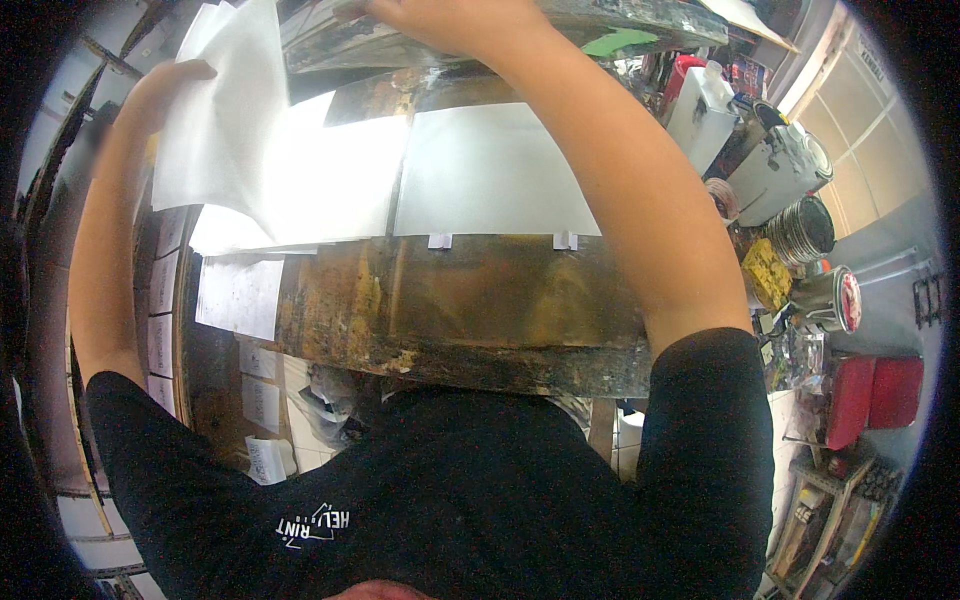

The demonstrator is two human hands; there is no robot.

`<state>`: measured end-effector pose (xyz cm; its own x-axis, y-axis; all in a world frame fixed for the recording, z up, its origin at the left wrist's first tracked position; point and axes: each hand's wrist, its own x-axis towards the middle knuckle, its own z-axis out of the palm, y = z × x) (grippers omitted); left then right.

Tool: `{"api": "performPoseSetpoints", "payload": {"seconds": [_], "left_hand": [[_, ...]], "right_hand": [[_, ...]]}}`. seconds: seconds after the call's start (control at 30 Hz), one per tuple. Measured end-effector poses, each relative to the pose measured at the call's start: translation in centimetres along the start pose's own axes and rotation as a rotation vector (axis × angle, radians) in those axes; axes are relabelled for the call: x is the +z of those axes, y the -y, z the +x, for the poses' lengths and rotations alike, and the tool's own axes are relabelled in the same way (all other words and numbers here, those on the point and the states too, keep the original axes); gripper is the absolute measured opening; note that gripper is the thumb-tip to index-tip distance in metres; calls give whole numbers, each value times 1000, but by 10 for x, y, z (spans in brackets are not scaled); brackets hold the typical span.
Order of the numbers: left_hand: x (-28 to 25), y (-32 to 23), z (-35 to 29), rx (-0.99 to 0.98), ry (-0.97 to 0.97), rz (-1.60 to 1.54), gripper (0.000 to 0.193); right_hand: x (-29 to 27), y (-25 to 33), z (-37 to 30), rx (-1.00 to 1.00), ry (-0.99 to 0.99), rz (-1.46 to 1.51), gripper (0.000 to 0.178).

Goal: The person performs screen printing onto white plastic bags using black ink and a squeegee, while another person assists by taking the printed bags and placing them on drying racks.

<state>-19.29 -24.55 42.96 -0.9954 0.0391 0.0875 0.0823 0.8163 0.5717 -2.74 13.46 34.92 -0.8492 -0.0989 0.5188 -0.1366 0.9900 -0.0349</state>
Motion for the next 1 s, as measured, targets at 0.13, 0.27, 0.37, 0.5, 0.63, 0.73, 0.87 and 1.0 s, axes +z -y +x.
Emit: {"api": "performPoseSetpoints", "payload": {"seconds": [0.13,0.27,0.37,0.5,0.63,0.73,0.87,1.0], "left_hand": [[7,11,-9,-56,73,-231,63],[113,47,-8,-189,203,-333,58],[253,88,2,-186,472,-526,59],[375,142,19,-286,613,-667,76],[392,162,22,-263,490,-544,55],[381,152,20,-213,508,-578,41],[383,128,18,-221,537,-599,42],[384,113,17,-197,546,-557,54]], "right_hand": [[-3,-1,6,18,47,-49,71],[-13,2,10,16,93,-39,70],[-16,-3,12,-7,112,14,65],[-3,-5,16,53,205,81,61],[10,1,17,-32,-90,-8,59],[6,8,16,101,117,41,55],[0,13,17,141,52,-5,47],[12,16,11,157,36,20,44]]}}
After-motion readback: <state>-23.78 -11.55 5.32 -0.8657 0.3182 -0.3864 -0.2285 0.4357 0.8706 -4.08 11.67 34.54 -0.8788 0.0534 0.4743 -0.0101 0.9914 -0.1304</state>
